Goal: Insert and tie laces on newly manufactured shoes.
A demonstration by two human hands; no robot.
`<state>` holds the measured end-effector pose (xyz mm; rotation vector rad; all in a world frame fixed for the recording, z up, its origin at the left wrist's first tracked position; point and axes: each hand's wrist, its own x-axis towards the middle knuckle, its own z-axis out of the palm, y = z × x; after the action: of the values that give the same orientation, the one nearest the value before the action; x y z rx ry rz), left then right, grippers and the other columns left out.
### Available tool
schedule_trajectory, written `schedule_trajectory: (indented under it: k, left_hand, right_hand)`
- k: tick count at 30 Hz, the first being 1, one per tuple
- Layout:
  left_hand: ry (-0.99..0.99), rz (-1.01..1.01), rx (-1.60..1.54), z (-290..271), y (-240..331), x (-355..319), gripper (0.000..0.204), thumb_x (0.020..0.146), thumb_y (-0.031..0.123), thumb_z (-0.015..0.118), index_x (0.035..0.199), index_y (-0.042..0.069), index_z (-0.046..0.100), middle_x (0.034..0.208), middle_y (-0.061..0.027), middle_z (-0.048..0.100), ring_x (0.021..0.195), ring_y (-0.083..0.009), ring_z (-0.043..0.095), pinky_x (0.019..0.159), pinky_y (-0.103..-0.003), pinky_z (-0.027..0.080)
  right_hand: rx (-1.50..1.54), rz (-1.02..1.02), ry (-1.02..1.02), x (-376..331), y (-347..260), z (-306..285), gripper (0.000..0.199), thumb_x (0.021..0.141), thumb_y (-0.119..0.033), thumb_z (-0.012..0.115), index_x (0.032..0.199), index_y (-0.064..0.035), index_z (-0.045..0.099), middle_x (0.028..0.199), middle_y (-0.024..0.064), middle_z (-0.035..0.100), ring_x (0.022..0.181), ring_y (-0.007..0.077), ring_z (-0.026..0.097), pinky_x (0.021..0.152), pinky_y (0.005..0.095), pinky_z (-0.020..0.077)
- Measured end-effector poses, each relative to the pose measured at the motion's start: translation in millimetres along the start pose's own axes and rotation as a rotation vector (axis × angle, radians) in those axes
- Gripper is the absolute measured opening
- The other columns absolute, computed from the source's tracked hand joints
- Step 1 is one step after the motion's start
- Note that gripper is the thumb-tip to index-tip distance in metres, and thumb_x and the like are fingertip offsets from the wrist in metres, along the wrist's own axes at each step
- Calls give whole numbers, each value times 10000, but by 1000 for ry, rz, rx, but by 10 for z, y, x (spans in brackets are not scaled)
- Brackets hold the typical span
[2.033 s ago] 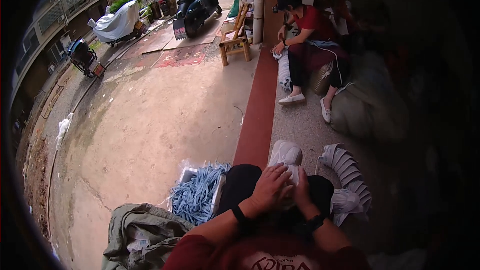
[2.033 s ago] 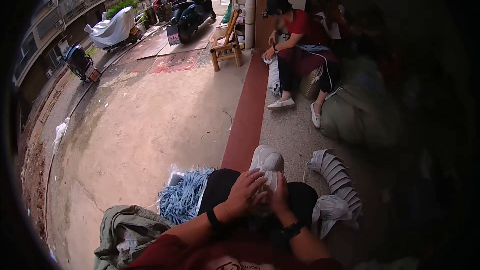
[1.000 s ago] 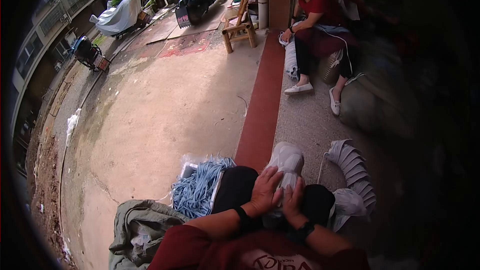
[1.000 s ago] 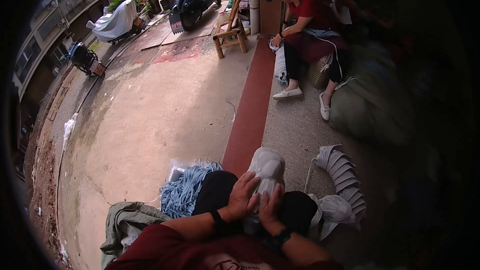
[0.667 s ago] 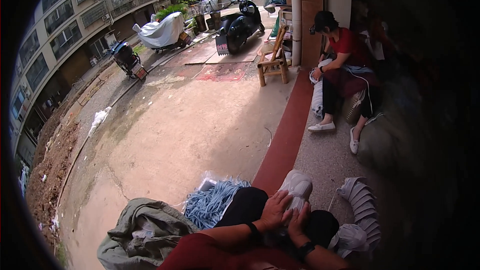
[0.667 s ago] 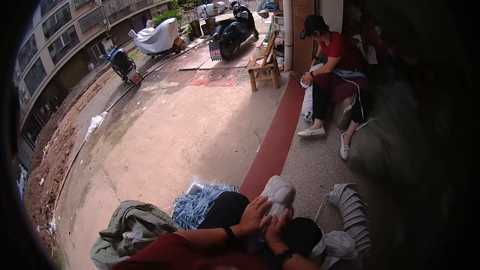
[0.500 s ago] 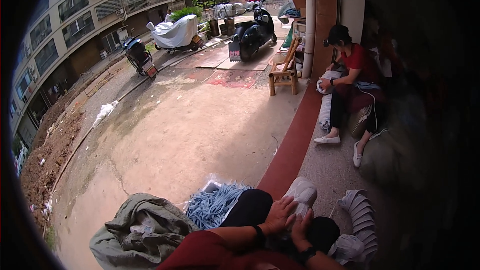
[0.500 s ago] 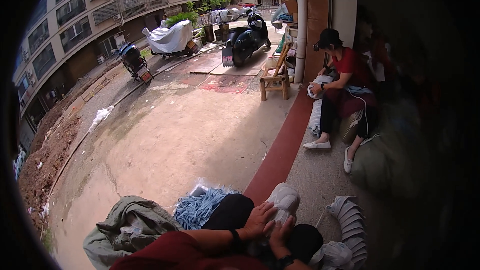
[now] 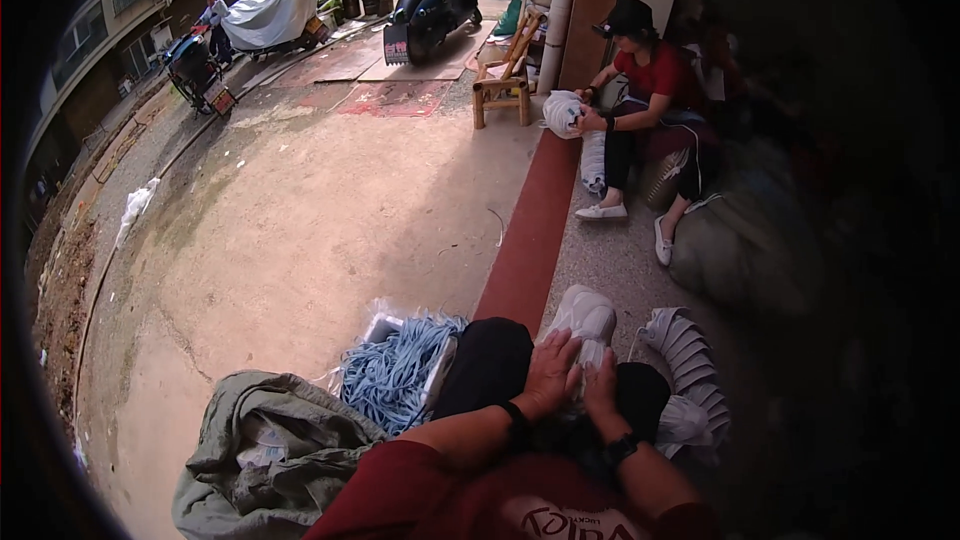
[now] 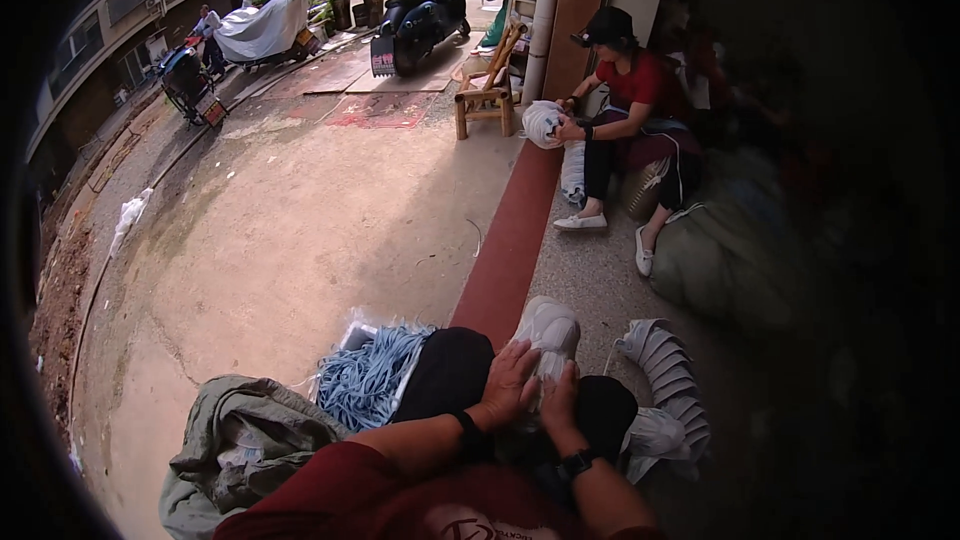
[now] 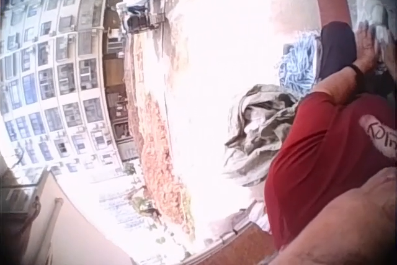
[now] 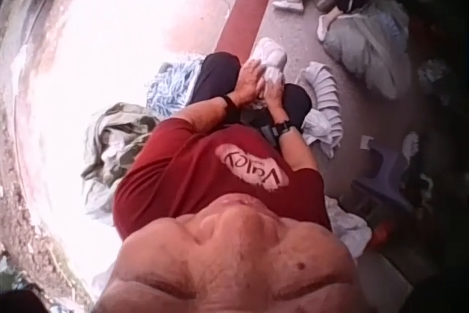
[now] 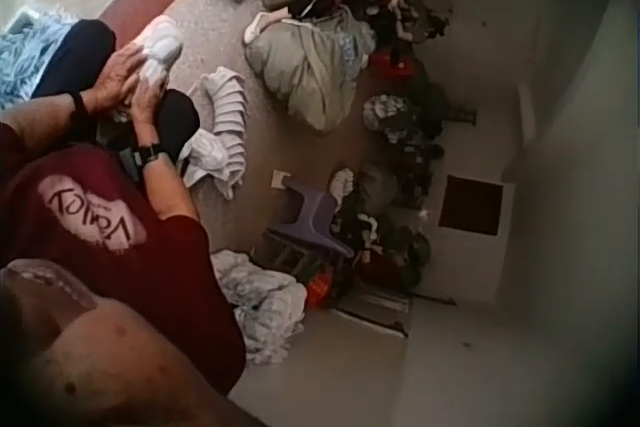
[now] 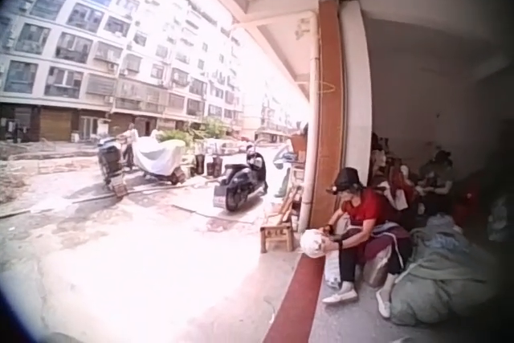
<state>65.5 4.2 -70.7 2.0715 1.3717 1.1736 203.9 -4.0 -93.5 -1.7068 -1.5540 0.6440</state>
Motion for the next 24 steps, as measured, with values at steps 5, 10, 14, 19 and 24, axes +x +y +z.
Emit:
schedule_trajectory:
  k: [5,10,14,19,24]
  left_hand:
    - [-38,-23,-44,-12,38,-19,509,774,206,570,1246,72,435,1325,-184,379,1261,-373,310,1038,-449,236]
    - [-80,-49,-141,-167,85,-19,432,778,192,592,1172,52,483,1264,-183,431,1214,-362,371,1011,-423,290]
    - [18,-190,-498,-448,-160,16,248,826,127,599,1039,11,547,1021,-147,576,960,-258,575,844,-321,445]
    - [251,-560,-613,-1083,-995,-176,141,850,105,561,929,-3,607,798,7,601,748,-64,541,689,-209,438]
    - [377,-1003,-351,-1175,-2392,-1497,252,742,78,568,969,-28,599,779,-77,626,640,-125,568,579,-248,444]
  right_hand:
    - [-14,-34,-76,-26,-111,-209,480,807,-139,576,1201,72,402,1207,313,416,1102,447,430,970,453,331]
    - [-390,-211,10,-240,-324,-724,407,784,-153,603,1122,37,480,1170,285,449,1068,435,452,939,449,357]
    - [-344,-17,46,-245,137,-923,425,802,-181,600,1151,26,471,1144,259,471,1066,415,452,916,443,367]
    - [-313,-21,34,-240,365,-885,455,860,-175,528,1249,22,398,1186,259,461,1101,406,443,955,425,344]
    - [-306,-35,40,-173,434,-885,429,881,-173,511,1248,28,415,1219,239,468,1138,368,443,969,390,336]
